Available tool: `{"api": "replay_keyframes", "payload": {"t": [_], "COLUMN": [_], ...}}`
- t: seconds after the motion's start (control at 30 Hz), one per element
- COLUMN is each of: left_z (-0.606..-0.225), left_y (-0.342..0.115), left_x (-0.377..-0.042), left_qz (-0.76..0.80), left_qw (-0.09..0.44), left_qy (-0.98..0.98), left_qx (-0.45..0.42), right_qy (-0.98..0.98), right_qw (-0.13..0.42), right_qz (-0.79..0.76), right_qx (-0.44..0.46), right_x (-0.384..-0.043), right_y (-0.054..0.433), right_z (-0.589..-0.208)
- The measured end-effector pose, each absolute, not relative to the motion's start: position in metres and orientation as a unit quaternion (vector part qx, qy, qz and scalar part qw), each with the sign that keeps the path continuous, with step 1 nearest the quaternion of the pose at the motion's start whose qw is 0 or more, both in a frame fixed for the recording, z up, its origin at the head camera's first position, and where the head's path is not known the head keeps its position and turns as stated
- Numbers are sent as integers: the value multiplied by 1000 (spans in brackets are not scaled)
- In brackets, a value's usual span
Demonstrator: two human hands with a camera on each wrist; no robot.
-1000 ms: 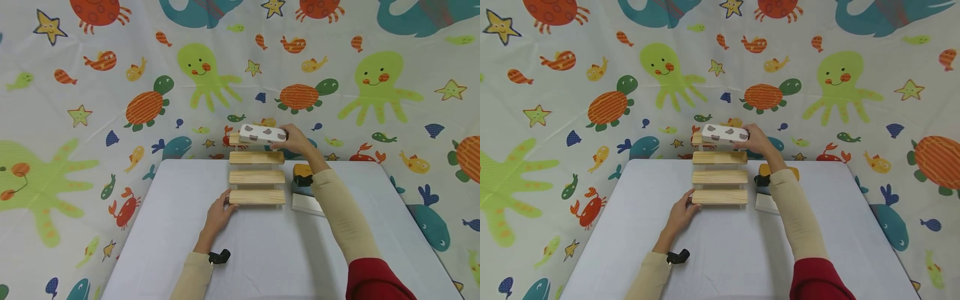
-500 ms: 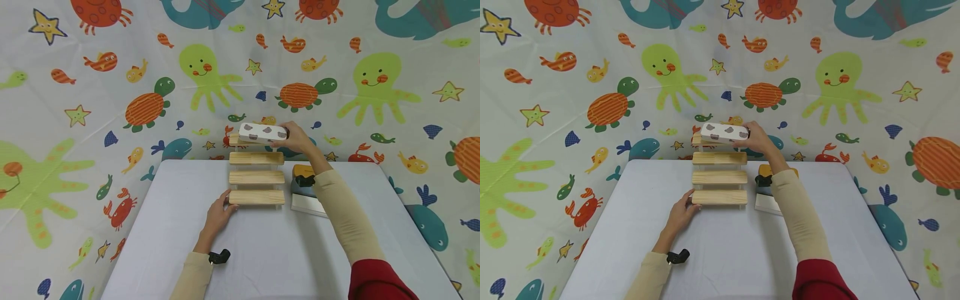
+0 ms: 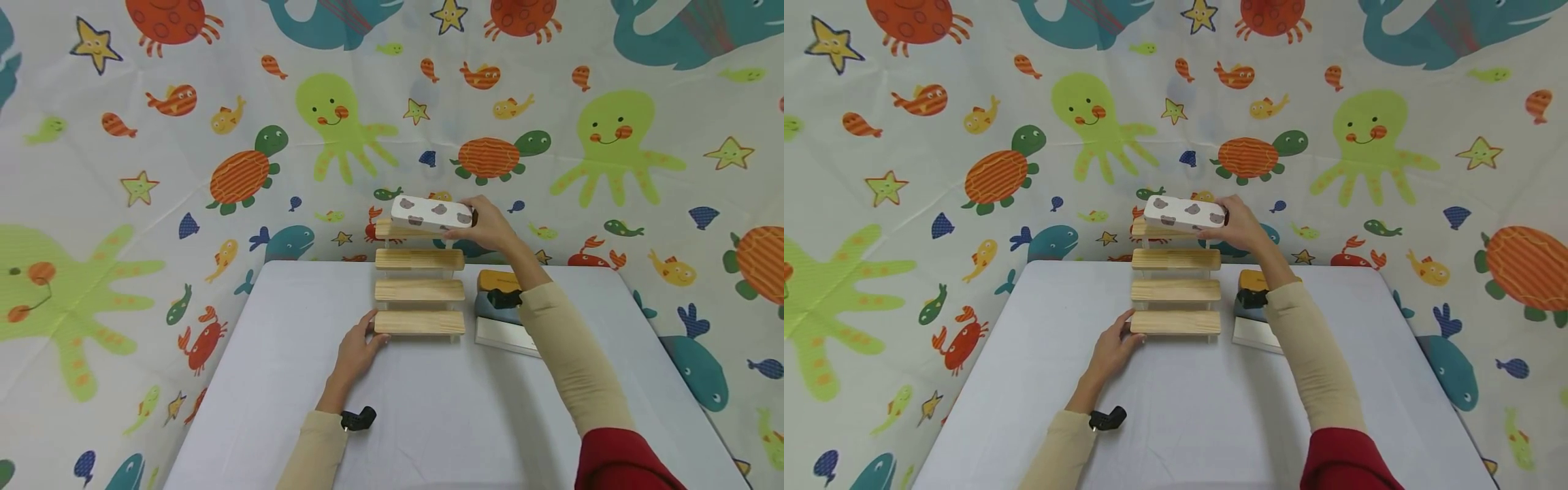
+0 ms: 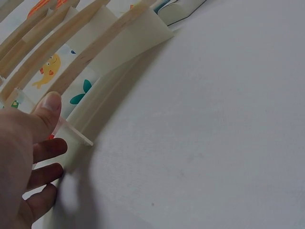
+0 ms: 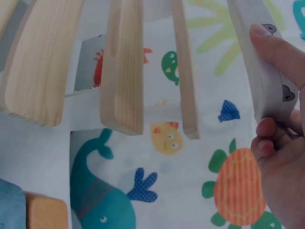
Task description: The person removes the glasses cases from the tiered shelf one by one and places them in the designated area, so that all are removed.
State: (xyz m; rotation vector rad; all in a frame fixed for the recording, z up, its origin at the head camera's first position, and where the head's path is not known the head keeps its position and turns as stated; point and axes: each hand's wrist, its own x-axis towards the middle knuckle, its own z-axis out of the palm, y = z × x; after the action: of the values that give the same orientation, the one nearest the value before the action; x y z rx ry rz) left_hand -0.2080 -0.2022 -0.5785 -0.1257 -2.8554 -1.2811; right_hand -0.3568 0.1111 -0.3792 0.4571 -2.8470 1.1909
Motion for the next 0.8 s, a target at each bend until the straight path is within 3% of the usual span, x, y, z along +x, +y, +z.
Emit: {"api": "replay_keyframes", "payload": {"t": [0.8], "left_z": [-578], "left_y": [-193], "left_x": [-202], "left_qz": [-400], "left_qw": [22], "left_qy": [-915], "left_qx": [-43], "right_qy": [-904], "right_qw": [52], "right_qz": [390], "right_qx": [168], "right_x": [-323], "right_y": [128], "right_z": [-370]}}
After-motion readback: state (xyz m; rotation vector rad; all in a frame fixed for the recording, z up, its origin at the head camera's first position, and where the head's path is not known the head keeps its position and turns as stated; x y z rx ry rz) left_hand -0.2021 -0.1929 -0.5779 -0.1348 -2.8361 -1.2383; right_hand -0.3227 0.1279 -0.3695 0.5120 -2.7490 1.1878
